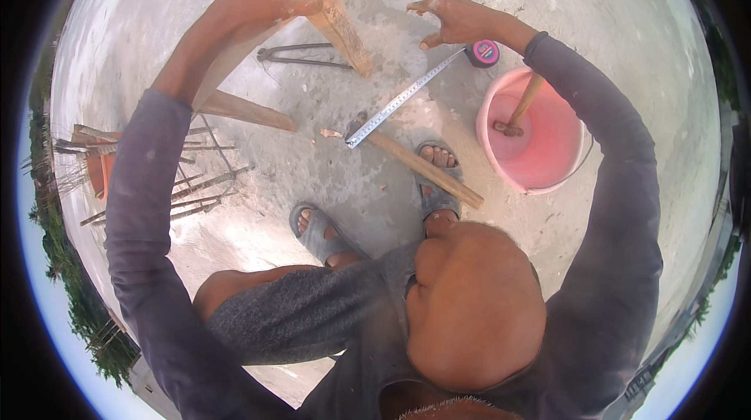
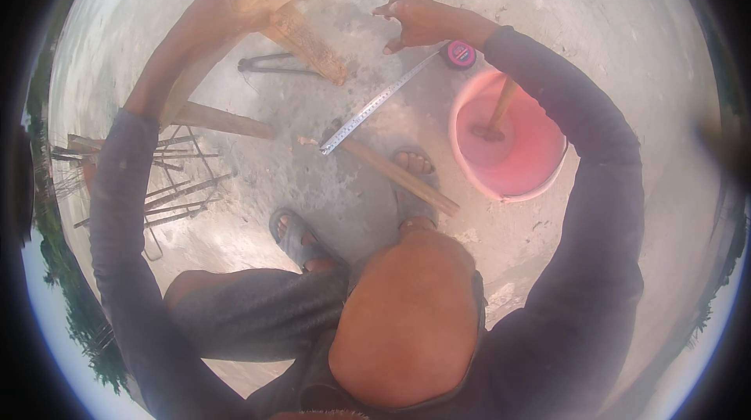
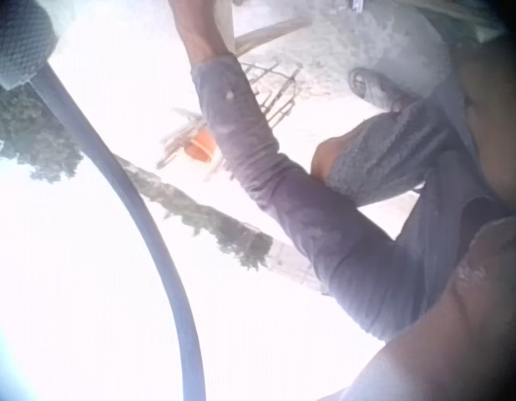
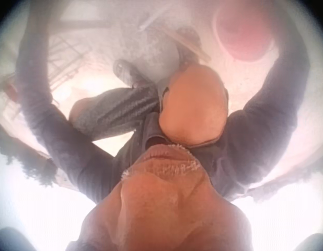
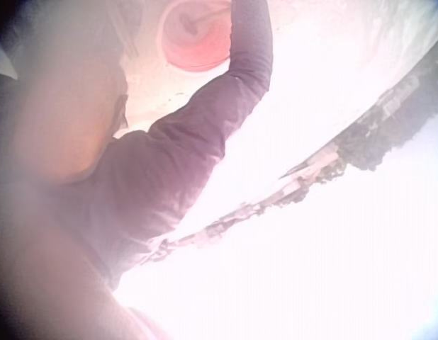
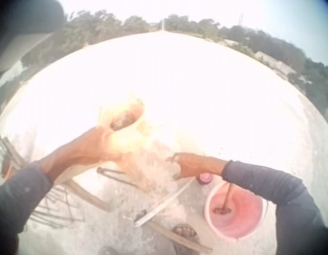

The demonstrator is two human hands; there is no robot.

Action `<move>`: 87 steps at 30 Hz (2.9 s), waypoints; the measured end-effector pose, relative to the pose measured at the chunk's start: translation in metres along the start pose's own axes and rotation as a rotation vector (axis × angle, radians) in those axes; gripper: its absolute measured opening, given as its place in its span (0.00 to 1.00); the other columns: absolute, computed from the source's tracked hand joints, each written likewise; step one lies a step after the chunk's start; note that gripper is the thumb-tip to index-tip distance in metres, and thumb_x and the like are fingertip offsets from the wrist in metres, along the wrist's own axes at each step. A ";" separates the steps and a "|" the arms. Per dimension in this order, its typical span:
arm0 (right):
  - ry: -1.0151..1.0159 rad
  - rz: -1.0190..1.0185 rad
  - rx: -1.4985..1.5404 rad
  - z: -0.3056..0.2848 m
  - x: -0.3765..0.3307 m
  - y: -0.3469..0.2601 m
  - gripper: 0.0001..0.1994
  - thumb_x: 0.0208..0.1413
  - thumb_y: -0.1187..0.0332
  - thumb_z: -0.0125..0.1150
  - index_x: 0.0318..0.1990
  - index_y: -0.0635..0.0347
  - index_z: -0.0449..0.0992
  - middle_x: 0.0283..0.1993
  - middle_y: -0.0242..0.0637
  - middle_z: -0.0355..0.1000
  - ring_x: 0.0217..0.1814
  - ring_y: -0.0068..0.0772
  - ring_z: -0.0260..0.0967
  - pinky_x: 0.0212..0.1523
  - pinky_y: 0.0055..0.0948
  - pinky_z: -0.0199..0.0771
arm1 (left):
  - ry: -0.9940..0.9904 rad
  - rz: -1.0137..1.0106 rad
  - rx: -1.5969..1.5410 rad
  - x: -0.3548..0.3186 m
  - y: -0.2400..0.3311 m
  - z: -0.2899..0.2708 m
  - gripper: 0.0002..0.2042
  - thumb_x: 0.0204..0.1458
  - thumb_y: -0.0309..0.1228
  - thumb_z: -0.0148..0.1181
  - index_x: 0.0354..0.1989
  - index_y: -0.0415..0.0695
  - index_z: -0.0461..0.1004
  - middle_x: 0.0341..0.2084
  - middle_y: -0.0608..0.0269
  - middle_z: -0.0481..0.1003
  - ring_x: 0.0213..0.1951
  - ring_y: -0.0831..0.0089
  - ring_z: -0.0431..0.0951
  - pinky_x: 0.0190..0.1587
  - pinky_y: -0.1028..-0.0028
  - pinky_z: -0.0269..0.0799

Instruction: The person assembles a small wooden frame by hammering nails into wooden pieces. They measure the frame with a tape measure and then place a metal rebar cage inside the frame, securing it with additional nails.

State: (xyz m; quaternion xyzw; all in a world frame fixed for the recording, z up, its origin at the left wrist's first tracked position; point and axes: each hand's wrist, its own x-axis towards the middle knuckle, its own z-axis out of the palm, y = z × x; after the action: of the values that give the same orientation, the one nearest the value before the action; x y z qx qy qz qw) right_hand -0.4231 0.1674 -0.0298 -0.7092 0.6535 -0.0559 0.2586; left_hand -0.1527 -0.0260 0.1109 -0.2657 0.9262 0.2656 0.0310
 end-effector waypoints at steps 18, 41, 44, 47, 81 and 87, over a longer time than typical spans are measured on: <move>0.410 -0.043 0.426 0.007 0.047 -0.098 0.30 0.46 0.59 0.72 0.48 0.78 0.72 0.40 0.57 0.78 0.44 0.49 0.79 0.45 0.40 0.79 | 0.007 0.041 0.030 -0.014 0.026 0.002 0.29 0.46 0.40 0.70 0.54 0.34 0.76 0.34 0.58 0.79 0.36 0.70 0.79 0.43 0.69 0.73; 0.470 -0.211 0.370 0.016 0.048 -0.093 0.19 0.47 0.65 0.72 0.37 0.77 0.76 0.32 0.57 0.77 0.37 0.53 0.78 0.39 0.43 0.77 | 0.016 0.043 0.038 -0.020 0.045 0.010 0.27 0.49 0.41 0.69 0.56 0.37 0.75 0.39 0.55 0.80 0.38 0.66 0.80 0.43 0.67 0.75; 0.460 -0.182 0.353 0.015 0.047 -0.094 0.18 0.48 0.66 0.71 0.38 0.76 0.77 0.33 0.56 0.77 0.37 0.52 0.78 0.39 0.43 0.77 | -0.021 0.094 0.082 -0.017 0.046 0.008 0.28 0.50 0.41 0.69 0.56 0.37 0.74 0.40 0.53 0.80 0.38 0.65 0.81 0.42 0.66 0.75; 0.498 -0.207 0.360 0.013 0.046 -0.094 0.19 0.47 0.65 0.72 0.38 0.75 0.77 0.34 0.55 0.77 0.38 0.51 0.78 0.39 0.42 0.77 | -0.020 0.075 0.108 -0.017 0.047 0.008 0.28 0.50 0.41 0.68 0.57 0.37 0.74 0.40 0.52 0.80 0.39 0.63 0.81 0.42 0.65 0.75; -0.486 -0.126 -0.516 0.062 -0.044 0.049 0.51 0.39 0.54 0.79 0.74 0.54 0.61 0.52 0.45 0.72 0.44 0.49 0.79 0.46 0.42 0.81 | 0.212 0.858 0.245 -0.007 0.027 0.014 0.22 0.59 0.32 0.55 0.63 0.50 0.72 0.57 0.46 0.73 0.42 0.45 0.81 0.44 0.54 0.79; -0.456 -0.237 -0.485 0.068 -0.044 0.063 0.53 0.39 0.50 0.80 0.74 0.53 0.59 0.52 0.43 0.72 0.47 0.47 0.78 0.46 0.41 0.81 | 0.171 0.681 0.329 -0.008 0.024 0.015 0.24 0.56 0.31 0.56 0.63 0.51 0.71 0.58 0.44 0.71 0.38 0.45 0.82 0.41 0.55 0.81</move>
State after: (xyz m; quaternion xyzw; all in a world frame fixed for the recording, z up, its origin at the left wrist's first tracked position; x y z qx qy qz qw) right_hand -0.4570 0.2288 -0.1044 -0.8151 0.4865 0.2309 0.2135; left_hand -0.1589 0.0029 0.1107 0.0442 0.9909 0.0855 -0.0942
